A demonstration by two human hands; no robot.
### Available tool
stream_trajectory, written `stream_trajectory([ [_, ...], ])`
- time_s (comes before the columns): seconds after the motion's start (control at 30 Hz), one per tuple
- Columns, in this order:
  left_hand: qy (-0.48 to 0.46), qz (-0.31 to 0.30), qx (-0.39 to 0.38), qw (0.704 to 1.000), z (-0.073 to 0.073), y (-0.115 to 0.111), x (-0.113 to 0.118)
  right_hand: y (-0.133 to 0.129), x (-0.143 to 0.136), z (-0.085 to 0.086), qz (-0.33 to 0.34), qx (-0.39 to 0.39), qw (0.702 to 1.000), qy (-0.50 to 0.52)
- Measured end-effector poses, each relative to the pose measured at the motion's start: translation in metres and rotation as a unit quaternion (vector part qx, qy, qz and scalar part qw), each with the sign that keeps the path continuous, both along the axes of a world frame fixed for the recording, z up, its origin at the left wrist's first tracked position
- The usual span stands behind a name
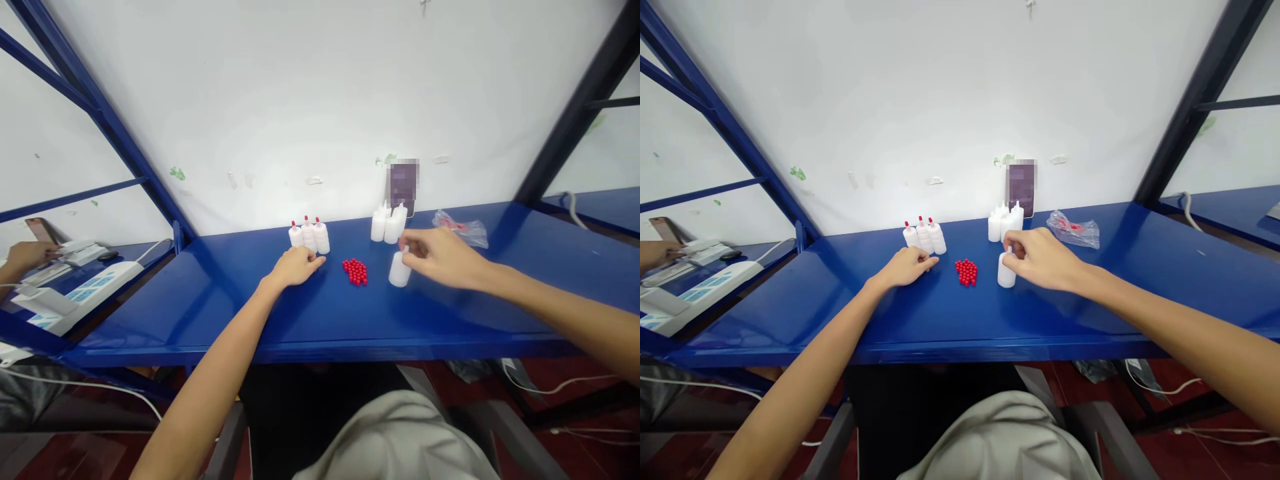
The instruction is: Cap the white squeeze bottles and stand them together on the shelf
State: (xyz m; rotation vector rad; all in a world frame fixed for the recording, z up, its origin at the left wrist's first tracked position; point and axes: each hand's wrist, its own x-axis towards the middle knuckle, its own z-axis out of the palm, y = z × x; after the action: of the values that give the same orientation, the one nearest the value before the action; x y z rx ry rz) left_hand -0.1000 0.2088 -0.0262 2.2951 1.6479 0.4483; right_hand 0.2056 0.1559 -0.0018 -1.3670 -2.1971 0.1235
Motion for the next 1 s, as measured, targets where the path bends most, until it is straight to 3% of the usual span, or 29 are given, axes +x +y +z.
stream_trajectory([
  [0.13, -0.070, -0.093, -0.055, 0.992, 0.013, -0.034, -0.015, -0.031, -0.021, -0.001, 0.067, -0.018, 0.997, 0.021],
  [0.3, -0.108, -0.070, -0.104, 0.986, 0.025, -0.054, -0.042, -0.040, -0.066, 0.003, 0.166, -0.054, 0.984, 0.042],
  [0.47, -0.095, -0.078, -0.259, 0.958, 0.041, -0.064, -0.072, -0.017, -0.059, -0.002, 0.112, -0.064, 0.992, -0.012],
  [0.6, -0.058, -0.085, -0.321, 0.941, 0.041, -0.074, -0.070, -0.005, -0.042, -0.014, 0.074, -0.108, 0.986, -0.101],
  [0.67, -0.106, -0.088, -0.290, 0.947, 0.033, -0.079, -0.057, -0.005, -0.042, -0.017, 0.062, -0.118, 0.985, -0.107],
  [0.77, -0.281, -0.055, -0.111, 0.952, 0.014, -0.084, -0.029, -0.005, -0.048, -0.021, 0.040, -0.125, 0.987, -0.096],
  [0.87, -0.400, -0.010, 0.038, 0.916, -0.004, -0.089, -0.005, -0.005, -0.053, -0.024, 0.038, -0.128, 0.986, -0.101],
  [1.0, -0.509, 0.034, 0.101, 0.854, -0.014, -0.095, 0.017, -0.013, -0.056, -0.018, 0.050, -0.115, 0.990, -0.069],
])
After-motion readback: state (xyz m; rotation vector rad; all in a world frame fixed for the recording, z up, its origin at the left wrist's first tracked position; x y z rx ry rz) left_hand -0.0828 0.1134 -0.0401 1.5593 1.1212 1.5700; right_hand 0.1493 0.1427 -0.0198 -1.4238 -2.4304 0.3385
